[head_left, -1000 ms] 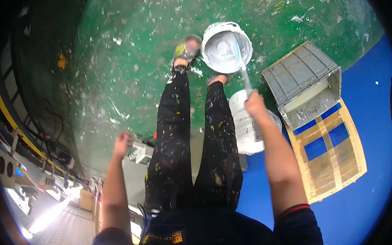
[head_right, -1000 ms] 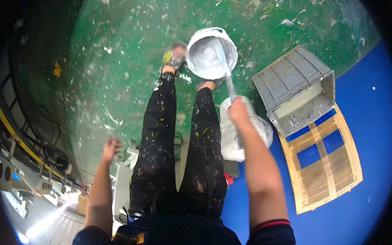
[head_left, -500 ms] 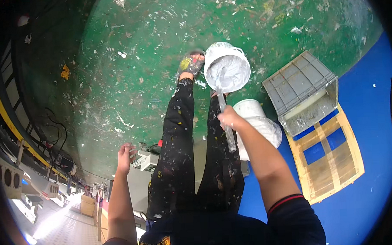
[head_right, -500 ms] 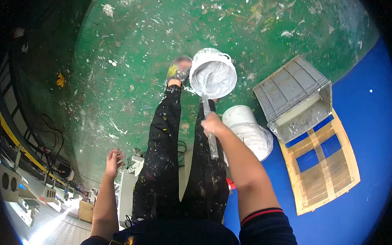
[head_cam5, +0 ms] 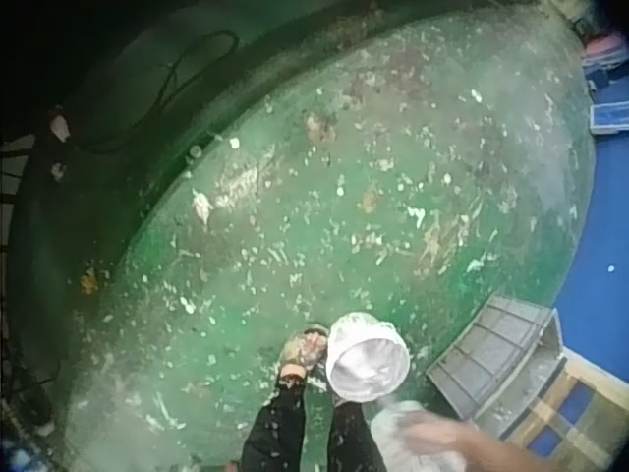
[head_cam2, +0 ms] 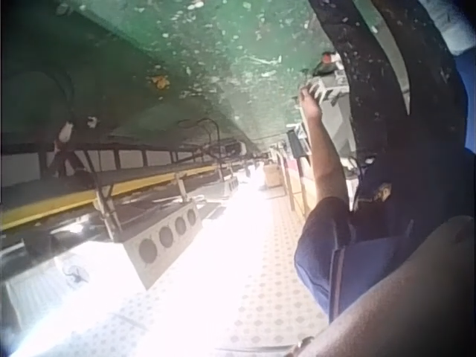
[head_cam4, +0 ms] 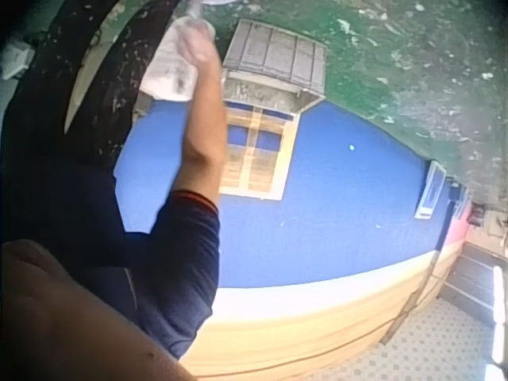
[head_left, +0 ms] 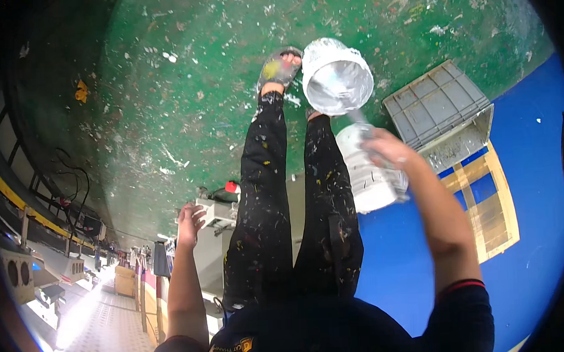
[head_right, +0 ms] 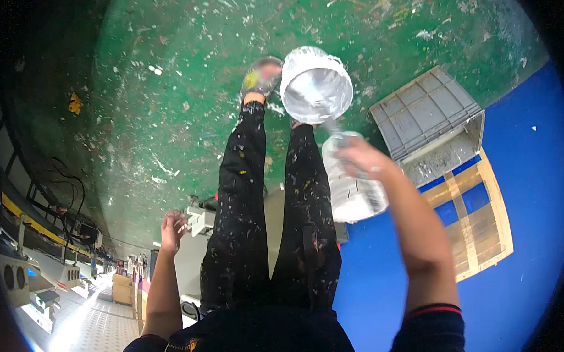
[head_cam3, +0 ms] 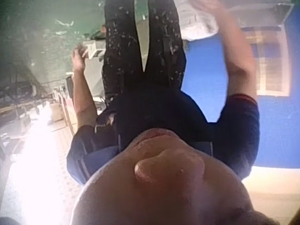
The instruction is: Mix white and gray paint or ink using a spatula in a print shop environment.
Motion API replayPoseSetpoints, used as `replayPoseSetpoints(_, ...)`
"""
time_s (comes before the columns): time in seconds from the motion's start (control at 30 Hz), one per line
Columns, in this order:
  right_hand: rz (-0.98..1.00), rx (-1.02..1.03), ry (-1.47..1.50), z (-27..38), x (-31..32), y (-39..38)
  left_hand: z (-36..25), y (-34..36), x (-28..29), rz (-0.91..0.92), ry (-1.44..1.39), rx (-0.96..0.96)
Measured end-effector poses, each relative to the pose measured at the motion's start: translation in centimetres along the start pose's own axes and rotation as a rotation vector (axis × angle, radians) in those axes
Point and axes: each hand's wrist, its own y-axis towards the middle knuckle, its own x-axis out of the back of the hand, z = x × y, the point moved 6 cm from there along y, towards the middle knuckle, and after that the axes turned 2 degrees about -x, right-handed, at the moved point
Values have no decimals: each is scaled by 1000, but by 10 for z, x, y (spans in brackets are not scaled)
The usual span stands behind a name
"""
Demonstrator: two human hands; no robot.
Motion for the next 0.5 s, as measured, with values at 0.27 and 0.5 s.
replayPoseSetpoints(0.27, -52, -244, -270, -42, -22, 71, 18, 39, -29, 169, 199, 18)
replayPoseSetpoints(0.5, -129, -84, -504, -44, 94, -20, 20, 39, 7, 22, 139, 47)
